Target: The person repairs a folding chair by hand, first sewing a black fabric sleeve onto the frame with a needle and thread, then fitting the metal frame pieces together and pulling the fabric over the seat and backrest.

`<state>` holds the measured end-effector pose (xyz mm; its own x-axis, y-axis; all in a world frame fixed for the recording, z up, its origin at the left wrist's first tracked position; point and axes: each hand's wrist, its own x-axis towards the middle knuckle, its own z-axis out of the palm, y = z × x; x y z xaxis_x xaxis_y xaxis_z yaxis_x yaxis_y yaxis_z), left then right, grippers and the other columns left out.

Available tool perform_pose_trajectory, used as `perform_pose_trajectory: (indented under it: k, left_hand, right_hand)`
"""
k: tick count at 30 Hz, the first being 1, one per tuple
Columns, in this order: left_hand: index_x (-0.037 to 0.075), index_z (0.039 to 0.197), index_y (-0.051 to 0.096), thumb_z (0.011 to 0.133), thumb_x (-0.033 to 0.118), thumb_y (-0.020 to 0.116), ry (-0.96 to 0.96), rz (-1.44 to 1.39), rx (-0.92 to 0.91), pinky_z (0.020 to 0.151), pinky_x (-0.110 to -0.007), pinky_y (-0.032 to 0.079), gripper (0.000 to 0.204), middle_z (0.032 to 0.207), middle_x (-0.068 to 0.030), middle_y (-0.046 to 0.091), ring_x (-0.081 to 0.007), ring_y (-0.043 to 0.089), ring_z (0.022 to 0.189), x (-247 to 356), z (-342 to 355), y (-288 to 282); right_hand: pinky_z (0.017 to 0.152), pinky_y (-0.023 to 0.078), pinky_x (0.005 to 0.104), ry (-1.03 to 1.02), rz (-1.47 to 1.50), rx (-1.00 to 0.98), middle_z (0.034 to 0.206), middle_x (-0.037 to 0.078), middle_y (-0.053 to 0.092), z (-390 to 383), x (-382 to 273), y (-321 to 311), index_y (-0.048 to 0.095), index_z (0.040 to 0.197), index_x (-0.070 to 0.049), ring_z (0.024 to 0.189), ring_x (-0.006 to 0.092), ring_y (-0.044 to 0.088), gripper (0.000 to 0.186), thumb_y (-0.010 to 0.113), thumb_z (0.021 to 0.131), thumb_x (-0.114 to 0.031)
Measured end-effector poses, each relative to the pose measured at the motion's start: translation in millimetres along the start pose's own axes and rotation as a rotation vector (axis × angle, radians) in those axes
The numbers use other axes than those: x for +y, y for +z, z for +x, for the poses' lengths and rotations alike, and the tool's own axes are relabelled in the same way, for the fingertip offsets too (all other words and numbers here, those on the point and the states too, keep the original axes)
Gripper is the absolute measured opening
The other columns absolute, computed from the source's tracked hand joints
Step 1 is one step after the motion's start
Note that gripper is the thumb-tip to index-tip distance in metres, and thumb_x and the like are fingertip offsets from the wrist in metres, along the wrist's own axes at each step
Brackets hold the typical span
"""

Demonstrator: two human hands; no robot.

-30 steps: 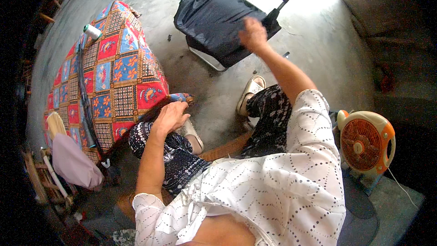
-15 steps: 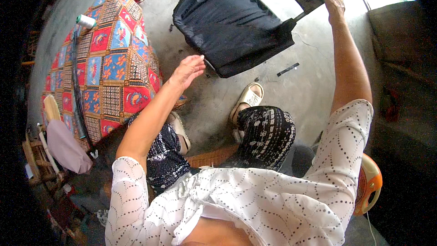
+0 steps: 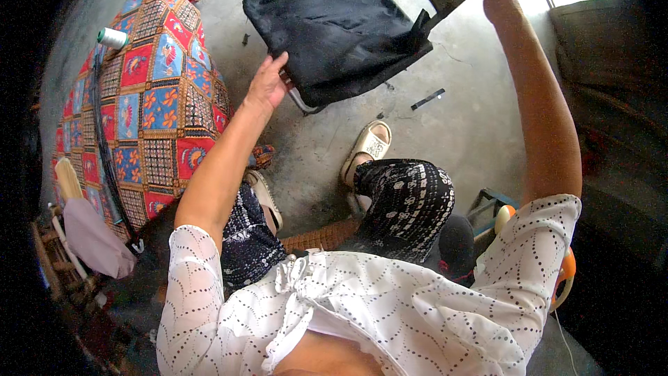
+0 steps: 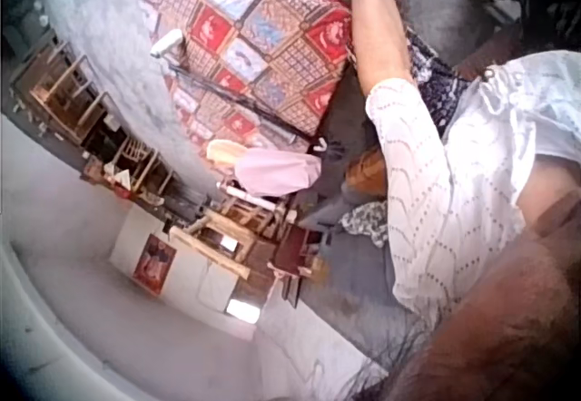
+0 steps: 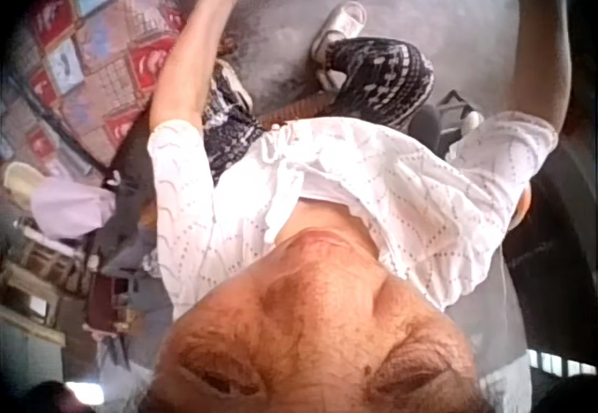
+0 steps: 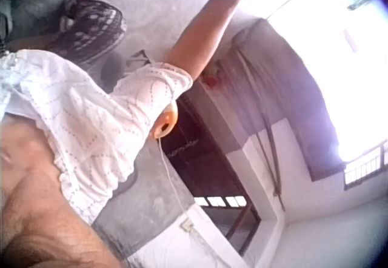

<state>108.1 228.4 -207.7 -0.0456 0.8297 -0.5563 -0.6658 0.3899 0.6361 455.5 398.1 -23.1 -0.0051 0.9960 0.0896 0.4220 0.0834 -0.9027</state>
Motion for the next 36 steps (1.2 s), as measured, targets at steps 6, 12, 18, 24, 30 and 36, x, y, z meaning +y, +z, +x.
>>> perform_pose_trajectory:
  k: [6, 12, 18, 24, 30, 36]
  left_hand:
    - [0.001, 0.118, 0.049, 0.089, 0.018, 0.057, 0.147, -0.053, -0.060, 0.092, -0.042, 0.045, 0.034, 0.115, -0.0100, 0.057, -0.0263, 0.056, 0.103, 29, 0, -11]
    - [-0.004, 0.113, 0.052, 0.088, 0.016, 0.058, 0.083, 0.000, -0.057, 0.093, -0.039, 0.045, 0.033, 0.115, -0.0145, 0.058, -0.0258, 0.056, 0.104, 20, -6, -47]
    - [-0.008, 0.121, 0.046, 0.083, 0.012, 0.063, -0.012, 0.397, -0.088, 0.095, -0.040, 0.043, 0.047, 0.121, -0.0173, 0.054, -0.0286, 0.053, 0.111, 8, -22, -79]
    - [-0.004, 0.125, 0.041, 0.072, 0.041, 0.071, 0.430, 1.618, 0.435, 0.098, -0.046, 0.036, 0.076, 0.125, -0.0228, 0.046, -0.0406, 0.046, 0.113, -17, -43, -86]
    - [0.008, 0.112, 0.049, 0.067, 0.046, 0.072, 1.181, 1.775, -0.164, 0.081, -0.044, 0.041, 0.063, 0.103, -0.0102, 0.050, -0.0286, 0.050, 0.098, -54, -123, 10]
    - [0.011, 0.089, 0.059, 0.067, 0.033, 0.072, 1.034, 1.997, -0.041, 0.070, -0.040, 0.046, 0.033, 0.089, -0.0062, 0.057, -0.0252, 0.057, 0.089, -86, -85, 41]
  right_hand:
    - [0.054, 0.041, 0.0254, -0.062, 0.047, -0.144, 0.058, 0.004, 0.055, -61, -70, 50, 0.057, 0.068, -0.004, 0.055, 0.0124, 0.053, 0.027, 0.064, 0.081, -0.027]
    - [0.055, 0.044, 0.0274, -0.046, -0.021, -0.219, 0.060, 0.007, 0.057, -107, -78, 60, 0.058, 0.071, -0.004, 0.059, 0.0138, 0.057, 0.031, 0.062, 0.083, -0.032]
    - [0.067, 0.045, 0.0235, -0.174, -0.061, -0.376, 0.067, 0.000, 0.059, -151, -60, 77, 0.061, 0.080, -0.008, 0.065, 0.0072, 0.057, 0.027, 0.062, 0.088, -0.034]
    - [0.053, 0.048, 0.0236, -0.280, -0.424, -0.176, 0.062, 0.004, 0.063, -199, -63, 118, 0.060, 0.078, -0.002, 0.061, 0.0097, 0.062, 0.033, 0.058, 0.090, -0.033]
    - [0.055, 0.047, 0.0292, -0.084, -0.395, -0.147, 0.060, 0.009, 0.060, -212, -94, 114, 0.059, 0.077, -0.002, 0.059, 0.0152, 0.060, 0.033, 0.058, 0.086, -0.034]
    - [0.059, 0.049, 0.0373, 0.020, -0.271, -0.201, 0.061, 0.012, 0.061, -200, -108, 131, 0.061, 0.079, -0.001, 0.059, 0.0251, 0.061, 0.035, 0.053, 0.083, -0.034]
